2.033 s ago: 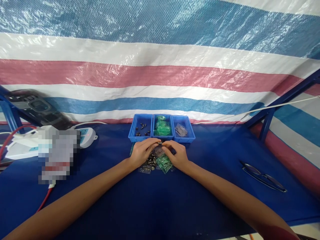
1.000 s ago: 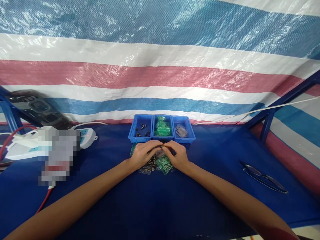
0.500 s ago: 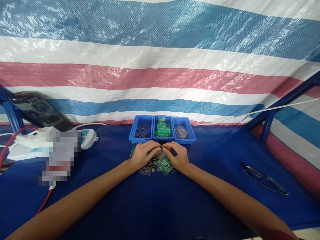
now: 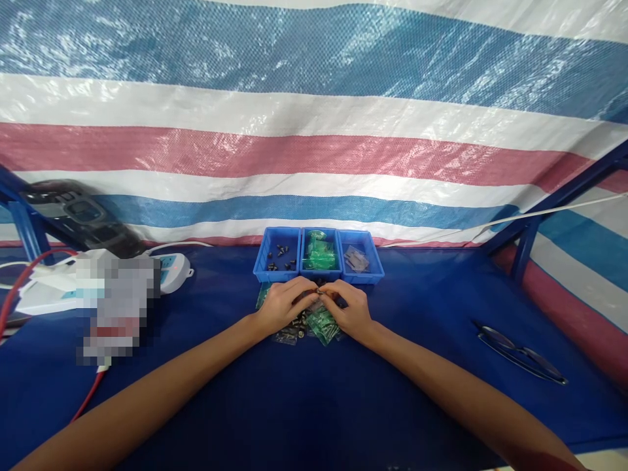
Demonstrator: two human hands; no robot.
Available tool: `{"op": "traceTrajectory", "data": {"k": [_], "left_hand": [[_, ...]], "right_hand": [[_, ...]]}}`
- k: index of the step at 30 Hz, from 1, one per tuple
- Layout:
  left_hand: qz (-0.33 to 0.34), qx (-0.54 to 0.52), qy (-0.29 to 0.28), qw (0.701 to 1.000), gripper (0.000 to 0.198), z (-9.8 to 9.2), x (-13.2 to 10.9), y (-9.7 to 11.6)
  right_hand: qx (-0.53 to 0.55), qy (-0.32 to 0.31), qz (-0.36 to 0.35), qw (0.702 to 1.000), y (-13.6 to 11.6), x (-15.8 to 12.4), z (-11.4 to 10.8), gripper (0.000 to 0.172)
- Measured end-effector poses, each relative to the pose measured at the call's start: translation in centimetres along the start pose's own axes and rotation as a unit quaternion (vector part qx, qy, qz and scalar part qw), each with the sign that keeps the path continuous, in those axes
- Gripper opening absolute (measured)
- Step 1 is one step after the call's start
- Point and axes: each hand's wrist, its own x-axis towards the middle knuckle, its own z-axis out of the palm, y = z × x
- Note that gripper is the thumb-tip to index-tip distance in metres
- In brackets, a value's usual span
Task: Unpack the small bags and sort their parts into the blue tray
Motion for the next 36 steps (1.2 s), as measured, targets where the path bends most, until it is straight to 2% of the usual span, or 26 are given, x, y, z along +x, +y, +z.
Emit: {"op": "traceTrajectory", "data": {"k": [36], "left_hand": [[0.016, 0.004, 0.035, 0.999, 0.022, 0.41, -0.41, -0.64]], "right_hand": [[-0.025, -0.018, 0.033, 0.999, -0.38, 0.26, -0.26, 0.019]]}}
